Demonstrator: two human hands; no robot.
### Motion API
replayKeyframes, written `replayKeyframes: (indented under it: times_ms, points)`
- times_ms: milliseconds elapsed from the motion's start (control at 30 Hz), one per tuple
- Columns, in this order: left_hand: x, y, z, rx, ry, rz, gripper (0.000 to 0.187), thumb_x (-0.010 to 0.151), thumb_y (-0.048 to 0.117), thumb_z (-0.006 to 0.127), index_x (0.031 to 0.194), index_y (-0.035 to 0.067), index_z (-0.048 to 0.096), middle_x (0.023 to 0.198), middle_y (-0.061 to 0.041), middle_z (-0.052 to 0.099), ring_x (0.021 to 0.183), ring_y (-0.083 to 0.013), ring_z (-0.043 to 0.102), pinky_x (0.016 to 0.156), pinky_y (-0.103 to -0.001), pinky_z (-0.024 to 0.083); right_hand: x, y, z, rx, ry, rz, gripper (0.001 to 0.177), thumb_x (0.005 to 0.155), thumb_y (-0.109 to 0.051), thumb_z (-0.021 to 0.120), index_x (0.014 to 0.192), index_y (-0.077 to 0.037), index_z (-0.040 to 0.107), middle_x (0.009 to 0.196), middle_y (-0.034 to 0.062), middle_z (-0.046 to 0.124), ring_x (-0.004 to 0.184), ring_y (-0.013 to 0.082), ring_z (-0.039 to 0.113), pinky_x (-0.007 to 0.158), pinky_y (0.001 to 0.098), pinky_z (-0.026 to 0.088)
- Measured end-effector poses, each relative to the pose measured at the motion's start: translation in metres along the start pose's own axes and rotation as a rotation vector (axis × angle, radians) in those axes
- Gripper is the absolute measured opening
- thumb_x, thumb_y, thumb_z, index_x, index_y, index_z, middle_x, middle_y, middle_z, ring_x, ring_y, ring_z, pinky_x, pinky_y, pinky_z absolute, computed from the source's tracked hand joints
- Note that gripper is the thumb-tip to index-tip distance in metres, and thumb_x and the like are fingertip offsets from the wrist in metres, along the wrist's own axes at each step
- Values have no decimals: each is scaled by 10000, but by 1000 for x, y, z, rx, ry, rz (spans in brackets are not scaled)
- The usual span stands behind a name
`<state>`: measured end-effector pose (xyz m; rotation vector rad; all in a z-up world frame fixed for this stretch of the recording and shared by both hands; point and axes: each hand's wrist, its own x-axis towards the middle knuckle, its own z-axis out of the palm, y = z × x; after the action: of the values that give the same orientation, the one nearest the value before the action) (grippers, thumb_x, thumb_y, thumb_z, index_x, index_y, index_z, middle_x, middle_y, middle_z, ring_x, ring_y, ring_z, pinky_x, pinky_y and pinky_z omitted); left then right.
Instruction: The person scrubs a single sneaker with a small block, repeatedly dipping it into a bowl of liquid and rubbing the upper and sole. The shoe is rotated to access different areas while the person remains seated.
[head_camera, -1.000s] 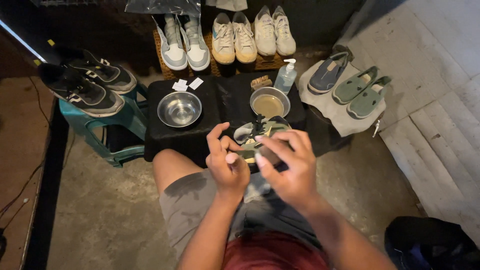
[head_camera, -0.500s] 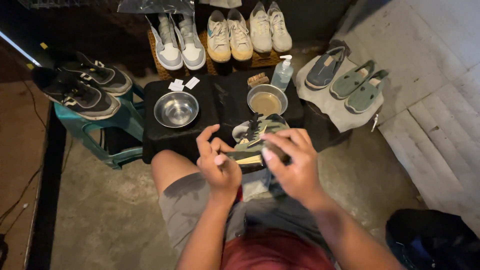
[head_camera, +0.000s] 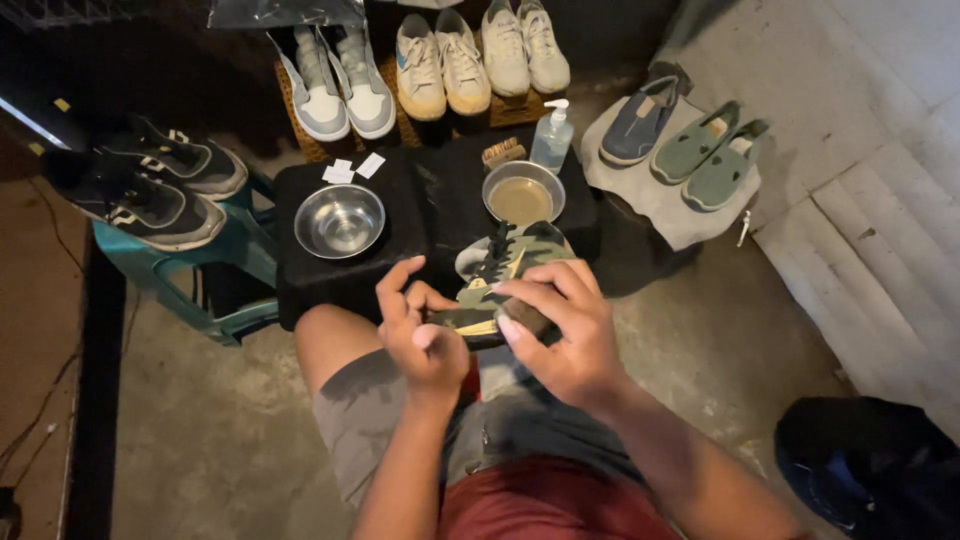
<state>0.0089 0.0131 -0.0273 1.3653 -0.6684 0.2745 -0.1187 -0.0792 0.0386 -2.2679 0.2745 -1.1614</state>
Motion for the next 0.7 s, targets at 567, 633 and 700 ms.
replayKeyframes:
  times_ms: [567,633,700]
  points:
    - [9,-12,-9,-83,62,-59,1057,870,876,195,1216,-52,564,515,-37,554,441,-113,551,466,-196,463,-9,32,8,65,74,94,278,988,-308,624,1090,-108,788,935,92,688,937,320,655,905,448,521]
    - [5,-19,-11,-73,53,-63,1064,865,876,180,1214,-52,565,511,-35,553,441,-108,554,467,-191,468,-14,49,9,17,66,21,290,976,-346,646,1092,-128,798,950,69,689,938,303,646,911,432,520]
    - [5,-27,-12,-54,55,-60,1086,852,876,134,1207,-54,568,501,-30,552,441,-93,563,473,-175,481,-26,92,12,70,68,-28,349,1024,-357,568,1128,-104,786,959,89,694,892,295,635,850,421,520]
